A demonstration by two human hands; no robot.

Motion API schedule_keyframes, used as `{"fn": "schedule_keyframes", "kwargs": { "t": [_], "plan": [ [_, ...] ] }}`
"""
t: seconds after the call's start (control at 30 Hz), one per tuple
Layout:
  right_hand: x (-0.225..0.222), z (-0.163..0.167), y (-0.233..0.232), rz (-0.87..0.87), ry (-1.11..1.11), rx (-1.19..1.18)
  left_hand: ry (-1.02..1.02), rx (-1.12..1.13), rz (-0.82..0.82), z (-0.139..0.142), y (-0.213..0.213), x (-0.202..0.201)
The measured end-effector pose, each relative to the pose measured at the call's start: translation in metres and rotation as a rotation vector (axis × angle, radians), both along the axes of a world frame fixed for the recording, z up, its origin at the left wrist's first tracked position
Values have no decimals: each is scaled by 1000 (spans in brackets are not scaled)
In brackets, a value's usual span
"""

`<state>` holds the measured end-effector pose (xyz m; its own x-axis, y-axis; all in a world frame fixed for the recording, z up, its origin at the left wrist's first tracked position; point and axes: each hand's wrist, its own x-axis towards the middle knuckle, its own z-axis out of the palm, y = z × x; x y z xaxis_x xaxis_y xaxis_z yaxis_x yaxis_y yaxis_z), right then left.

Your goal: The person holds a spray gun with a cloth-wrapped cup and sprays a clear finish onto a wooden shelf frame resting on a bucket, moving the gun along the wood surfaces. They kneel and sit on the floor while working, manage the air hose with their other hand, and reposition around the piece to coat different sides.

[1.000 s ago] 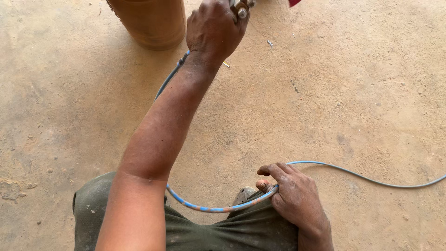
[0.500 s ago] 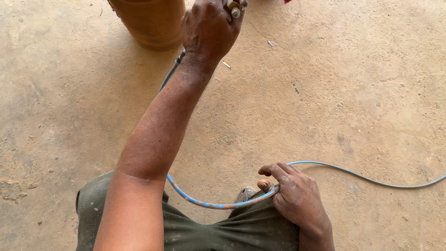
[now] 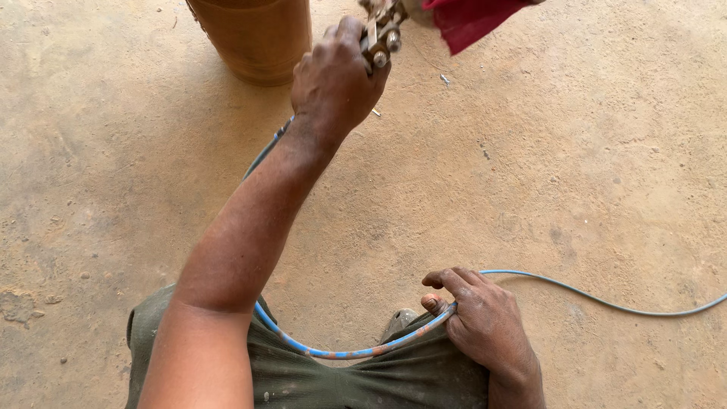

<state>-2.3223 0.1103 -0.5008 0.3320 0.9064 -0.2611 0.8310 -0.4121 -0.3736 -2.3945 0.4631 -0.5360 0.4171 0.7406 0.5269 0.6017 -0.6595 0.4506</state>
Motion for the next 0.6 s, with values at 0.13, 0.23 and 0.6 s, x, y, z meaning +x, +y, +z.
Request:
{"fn": "schedule_keyframes", "kwargs": {
  "t": [0.13, 0.23, 0.6],
  "plan": [
    [-1, 0, 0, -12, -7, -1, -131, 194, -1, 8, 15, 3],
    [-1, 0, 2, -12, 1, 12, -154, 229, -8, 11, 18, 0],
    [-2, 3, -2, 12, 23, 37, -123, -324, -99, 23, -8, -59]
  ]
}}
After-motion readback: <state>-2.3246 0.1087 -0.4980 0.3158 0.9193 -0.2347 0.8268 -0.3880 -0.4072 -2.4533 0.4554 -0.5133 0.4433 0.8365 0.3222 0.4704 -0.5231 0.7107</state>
